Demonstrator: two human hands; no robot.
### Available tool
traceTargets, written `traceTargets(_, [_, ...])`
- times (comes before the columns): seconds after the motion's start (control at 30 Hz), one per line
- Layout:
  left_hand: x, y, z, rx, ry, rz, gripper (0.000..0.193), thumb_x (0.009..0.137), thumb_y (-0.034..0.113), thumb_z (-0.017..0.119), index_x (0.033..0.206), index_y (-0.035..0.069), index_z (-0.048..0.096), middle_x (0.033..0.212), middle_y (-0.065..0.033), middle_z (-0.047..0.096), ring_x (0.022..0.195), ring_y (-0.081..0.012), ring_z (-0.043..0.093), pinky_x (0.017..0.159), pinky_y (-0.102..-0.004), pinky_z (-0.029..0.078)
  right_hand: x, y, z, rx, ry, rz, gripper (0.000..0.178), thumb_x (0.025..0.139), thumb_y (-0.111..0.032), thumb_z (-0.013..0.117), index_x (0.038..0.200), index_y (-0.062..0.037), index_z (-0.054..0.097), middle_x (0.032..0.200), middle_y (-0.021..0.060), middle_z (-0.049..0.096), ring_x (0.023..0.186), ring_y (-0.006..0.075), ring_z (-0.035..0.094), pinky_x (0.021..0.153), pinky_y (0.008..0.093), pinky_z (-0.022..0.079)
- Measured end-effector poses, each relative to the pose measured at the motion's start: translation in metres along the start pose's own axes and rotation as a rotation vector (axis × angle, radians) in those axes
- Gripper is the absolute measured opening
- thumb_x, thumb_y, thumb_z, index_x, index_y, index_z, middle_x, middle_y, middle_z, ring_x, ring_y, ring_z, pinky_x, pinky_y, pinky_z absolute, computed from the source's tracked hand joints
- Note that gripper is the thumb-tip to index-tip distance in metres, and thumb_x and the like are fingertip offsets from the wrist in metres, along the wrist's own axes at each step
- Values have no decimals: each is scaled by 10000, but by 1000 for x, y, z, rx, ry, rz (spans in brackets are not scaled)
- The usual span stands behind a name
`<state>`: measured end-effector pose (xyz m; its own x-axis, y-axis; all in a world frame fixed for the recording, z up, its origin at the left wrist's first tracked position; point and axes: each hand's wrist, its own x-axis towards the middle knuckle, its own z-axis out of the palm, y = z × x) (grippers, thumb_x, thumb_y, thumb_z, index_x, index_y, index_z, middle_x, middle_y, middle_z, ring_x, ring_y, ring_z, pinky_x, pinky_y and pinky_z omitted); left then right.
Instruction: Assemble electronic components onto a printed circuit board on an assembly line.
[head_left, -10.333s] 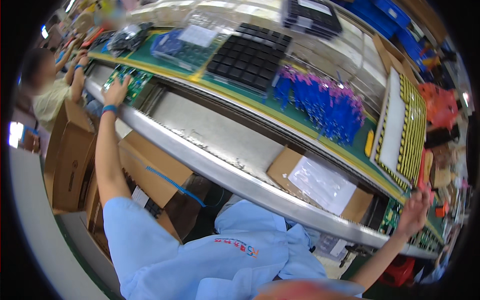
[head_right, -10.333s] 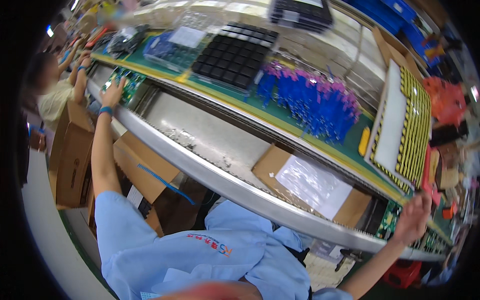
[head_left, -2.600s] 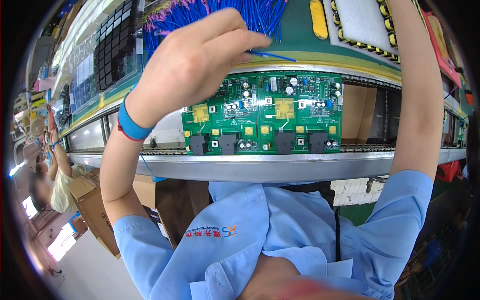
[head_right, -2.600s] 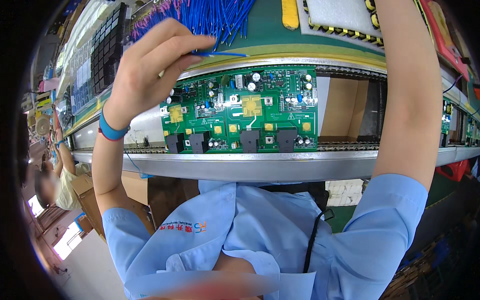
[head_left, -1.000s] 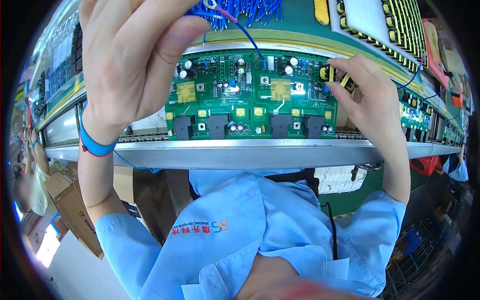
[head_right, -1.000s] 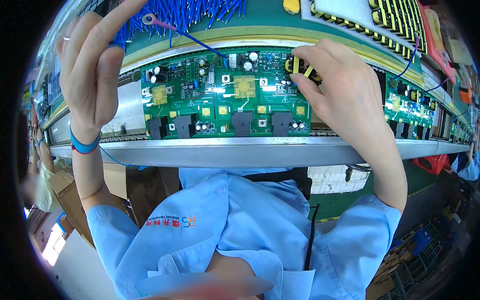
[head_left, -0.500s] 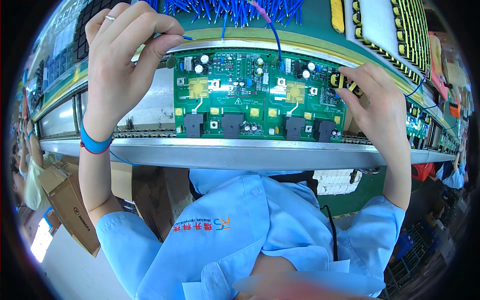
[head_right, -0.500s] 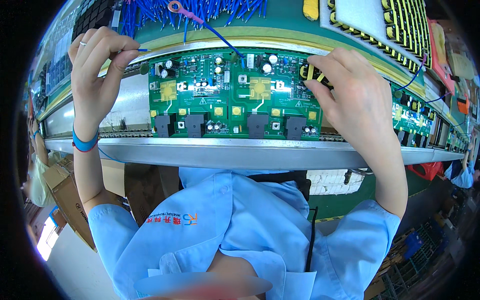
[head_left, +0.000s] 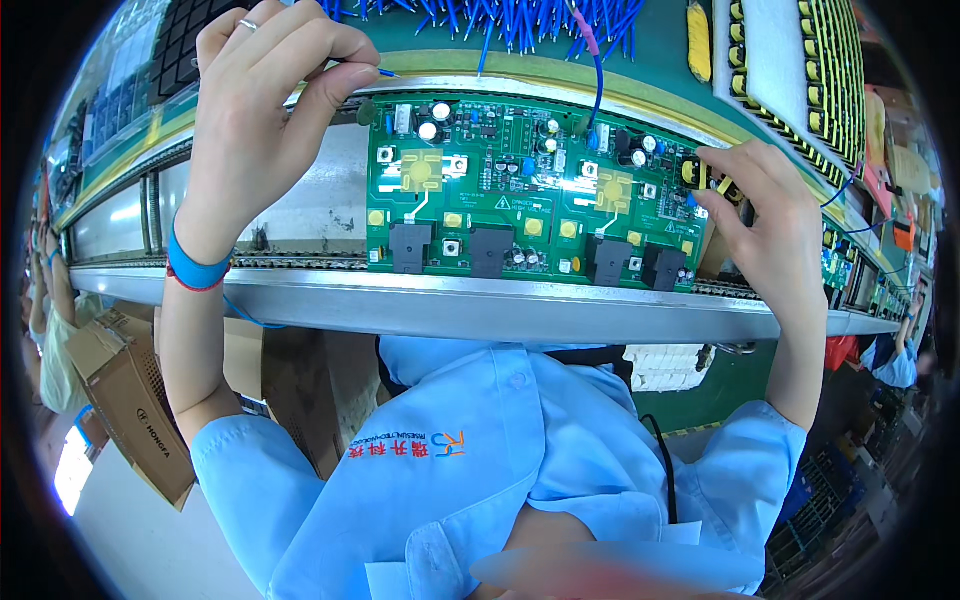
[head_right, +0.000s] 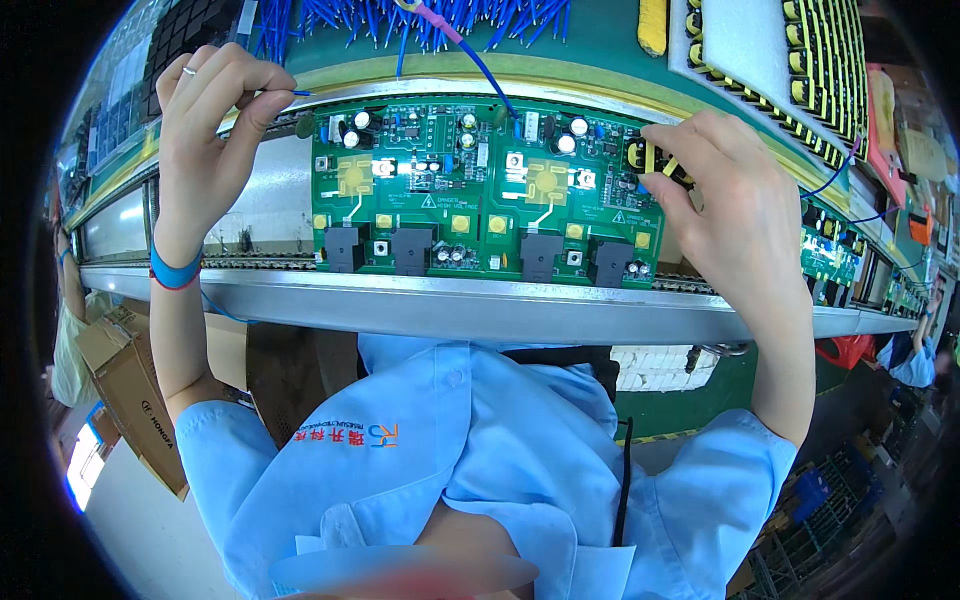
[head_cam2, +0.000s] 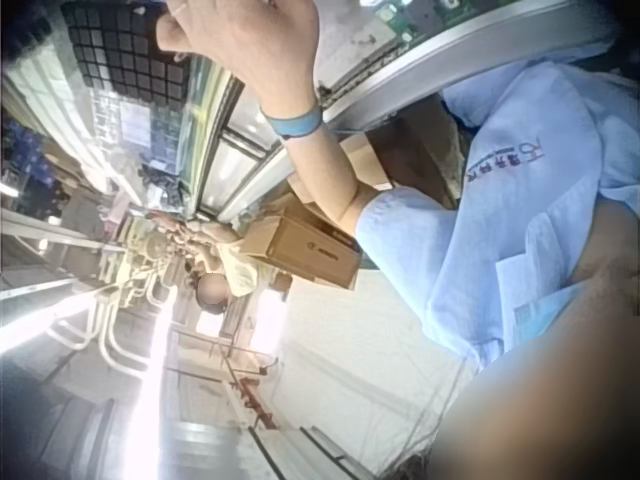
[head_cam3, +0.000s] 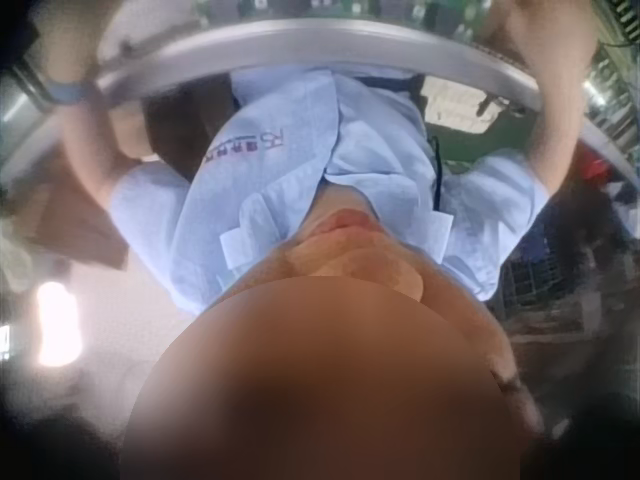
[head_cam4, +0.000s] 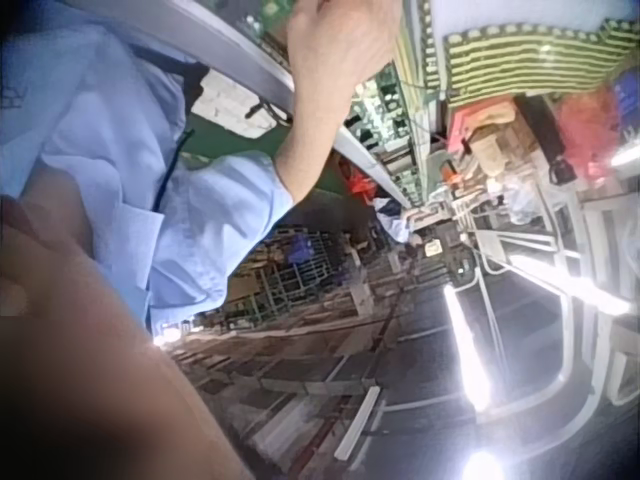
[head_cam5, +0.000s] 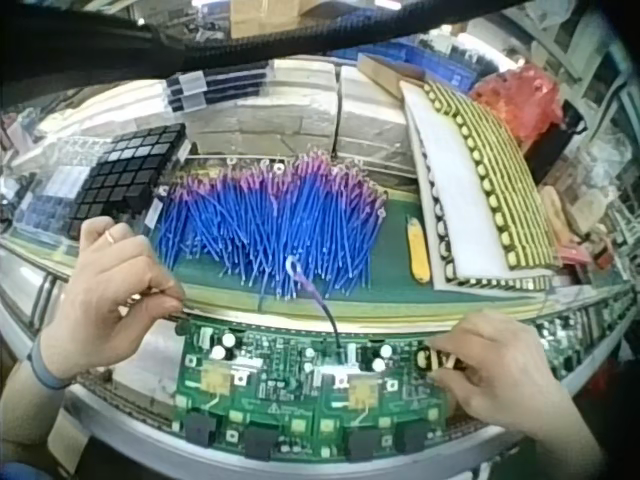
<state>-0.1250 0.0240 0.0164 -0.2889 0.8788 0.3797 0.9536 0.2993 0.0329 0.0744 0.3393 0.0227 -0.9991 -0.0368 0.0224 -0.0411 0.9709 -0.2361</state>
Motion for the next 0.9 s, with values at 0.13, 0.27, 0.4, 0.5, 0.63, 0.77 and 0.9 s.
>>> traceTargets(0.13, [-2, -3, 1, -14, 1, -19, 56, 874, 116, 666, 848, 98, 620, 783, 16, 568, 711, -139, 516, 860, -333, 316, 1, 2, 1, 6, 1, 21, 333, 734, -57, 757, 1054, -24, 671, 928, 119, 627, 846, 294, 618, 735, 360, 491])
traceTargets(0.27, [-6, -6, 3, -10, -2, -7, 45, 861, 95, 667, 858, 100, 622, 795, 7, 566, 744, -157, 522, 868, -340, 318, 6, 2, 2, -1, -14, -23, 313, 738, -62, 749, 1041, -33, 679, 938, 110, 629, 871, 295, 619, 731, 367, 496])
traceTargets(0.4, [-4, -3, 0, 31, 19, 77, 114, 824, 12, 646, 886, 102, 611, 879, -17, 561, 837, -230, 531, 889, -363, 315, 9, 1, -7, 41, -8, -90, 288, 738, -47, 735, 1024, -37, 693, 970, 122, 633, 863, 299, 619, 718, 376, 496])
traceTargets(0.5, [9, 7, -16, 236, -163, 103, 79, 826, 193, 664, 878, 136, 649, 774, 5, 463, 747, -177, 456, 792, -341, 325, 2, -13, -26, 325, -41, 156, 259, 760, -48, 754, 1008, -15, 687, 1016, 78, 647, 866, 168, 623, 706, 280, 478])
traceTargets(0.63, [7, 7, -6, 193, -170, 173, 58, 802, 109, 600, 808, 133, 548, 799, -27, 444, 813, -189, 486, 891, -376, 326, -1, -16, -20, 726, -94, 116, 288, 782, -79, 762, 1040, 12, 671, 1049, 84, 633, 886, 138, 594, 722, 245, 469])
traceTargets(0.77, [3, 8, -3, 221, -211, 202, 48, 827, 117, 576, 809, 121, 532, 796, -38, 431, 822, -196, 495, 919, -389, 336, 8, -31, -10, 931, -132, 15, 332, 855, -134, 702, 1121, 51, 633, 1133, 129, 570, 954, 151, 554, 762, 232, 476])
traceTargets(0.9, [2, 7, 3, 179, -224, 172, 55, 834, 120, 575, 794, 111, 538, 792, -42, 432, 835, -204, 496, 948, -414, 342, 18, -50, -5, 1036, -174, 134, 290, 906, -115, 617, 1158, 27, 636, 1209, 126, 508, 1025, 161, 547, 757, 232, 488])
